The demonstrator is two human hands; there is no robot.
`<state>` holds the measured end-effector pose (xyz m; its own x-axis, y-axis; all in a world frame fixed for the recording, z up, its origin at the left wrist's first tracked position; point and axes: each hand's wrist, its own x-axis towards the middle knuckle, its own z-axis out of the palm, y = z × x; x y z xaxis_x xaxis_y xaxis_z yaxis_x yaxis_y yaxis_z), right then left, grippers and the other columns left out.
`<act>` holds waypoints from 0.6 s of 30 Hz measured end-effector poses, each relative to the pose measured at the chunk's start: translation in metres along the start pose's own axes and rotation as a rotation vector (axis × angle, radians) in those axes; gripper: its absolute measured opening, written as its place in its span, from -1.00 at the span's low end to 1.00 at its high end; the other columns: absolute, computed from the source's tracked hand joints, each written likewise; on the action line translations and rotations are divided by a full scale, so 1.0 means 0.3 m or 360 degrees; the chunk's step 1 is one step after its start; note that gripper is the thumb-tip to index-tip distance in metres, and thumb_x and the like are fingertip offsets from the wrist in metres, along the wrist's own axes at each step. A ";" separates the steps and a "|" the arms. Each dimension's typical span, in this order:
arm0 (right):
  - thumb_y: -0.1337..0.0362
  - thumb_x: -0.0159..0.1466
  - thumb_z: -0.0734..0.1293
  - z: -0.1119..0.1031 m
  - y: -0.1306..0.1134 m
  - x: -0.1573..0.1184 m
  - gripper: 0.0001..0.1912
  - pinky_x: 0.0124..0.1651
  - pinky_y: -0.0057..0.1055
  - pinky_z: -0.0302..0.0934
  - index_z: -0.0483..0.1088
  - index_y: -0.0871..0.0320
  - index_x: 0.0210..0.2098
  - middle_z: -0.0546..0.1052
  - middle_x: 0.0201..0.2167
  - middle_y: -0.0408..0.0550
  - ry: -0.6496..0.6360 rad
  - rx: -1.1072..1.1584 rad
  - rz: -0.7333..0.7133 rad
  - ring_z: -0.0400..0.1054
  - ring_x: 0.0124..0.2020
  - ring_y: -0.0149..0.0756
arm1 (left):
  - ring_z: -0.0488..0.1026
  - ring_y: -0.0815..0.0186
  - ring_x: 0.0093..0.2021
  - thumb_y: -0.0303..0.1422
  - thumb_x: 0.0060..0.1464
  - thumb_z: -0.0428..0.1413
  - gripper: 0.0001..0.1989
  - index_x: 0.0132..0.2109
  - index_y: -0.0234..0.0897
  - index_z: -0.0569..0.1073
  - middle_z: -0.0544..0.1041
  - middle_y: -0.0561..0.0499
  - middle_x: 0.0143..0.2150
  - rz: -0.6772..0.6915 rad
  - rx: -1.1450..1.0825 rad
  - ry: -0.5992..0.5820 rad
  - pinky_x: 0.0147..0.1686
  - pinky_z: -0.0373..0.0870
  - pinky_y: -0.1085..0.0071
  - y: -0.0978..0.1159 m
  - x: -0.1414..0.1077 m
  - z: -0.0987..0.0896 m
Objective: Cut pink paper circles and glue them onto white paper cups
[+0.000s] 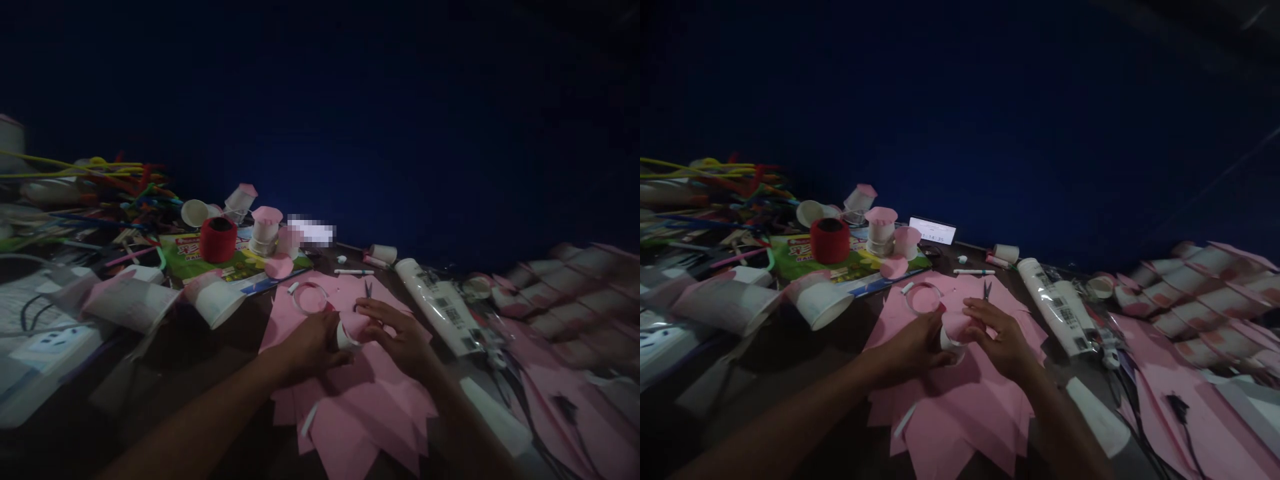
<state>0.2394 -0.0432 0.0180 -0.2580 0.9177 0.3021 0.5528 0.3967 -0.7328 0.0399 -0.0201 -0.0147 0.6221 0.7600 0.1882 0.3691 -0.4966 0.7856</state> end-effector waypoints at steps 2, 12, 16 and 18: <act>0.28 0.13 0.34 0.000 0.004 0.000 -0.66 0.13 -0.09 0.12 0.42 -0.03 -0.07 0.44 0.00 -0.04 0.0005 -0.0040 -0.0013 0.26 0.07 -0.14 | 0.34 0.20 -0.20 -0.23 -0.14 0.19 -0.56 -0.10 -0.30 0.30 0.40 -0.09 -0.14 0.0001 0.0011 0.0010 -0.25 0.25 0.35 -0.003 0.000 0.003; 0.27 0.15 0.32 -0.029 -0.001 -0.013 -0.61 0.13 -0.07 0.12 0.38 -0.02 -0.01 0.43 0.00 -0.02 -0.0068 -0.0154 -0.0001 0.26 0.07 -0.12 | 0.35 0.25 -0.28 -0.24 -0.11 0.17 -0.63 -0.15 -0.27 0.29 0.43 -0.04 -0.21 0.0100 0.0106 0.0011 -0.39 0.21 0.41 0.002 0.002 -0.006; 0.25 0.14 0.33 -0.013 0.004 -0.032 -0.59 0.11 -0.08 0.14 0.36 0.00 0.01 0.44 0.00 -0.01 -0.0064 -0.0189 -0.0012 0.27 0.05 -0.11 | 0.35 0.22 -0.26 -0.23 -0.12 0.17 -0.60 -0.14 -0.30 0.29 0.42 -0.07 -0.19 0.0099 0.0141 0.0004 -0.37 0.23 0.39 -0.001 0.003 -0.003; 0.25 0.13 0.33 -0.007 -0.002 -0.032 -0.59 0.10 -0.08 0.15 0.36 0.03 0.00 0.44 -0.02 0.00 -0.0054 -0.0263 -0.0083 0.28 0.03 -0.10 | 0.36 0.21 -0.25 -0.23 -0.12 0.17 -0.57 -0.11 -0.30 0.28 0.42 -0.08 -0.18 0.0075 0.0138 0.0012 -0.36 0.24 0.38 0.000 0.002 -0.002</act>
<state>0.2432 -0.0522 0.0166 -0.3145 0.8957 0.3144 0.6598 0.4444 -0.6059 0.0398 -0.0194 -0.0141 0.6350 0.7379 0.2286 0.3979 -0.5661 0.7219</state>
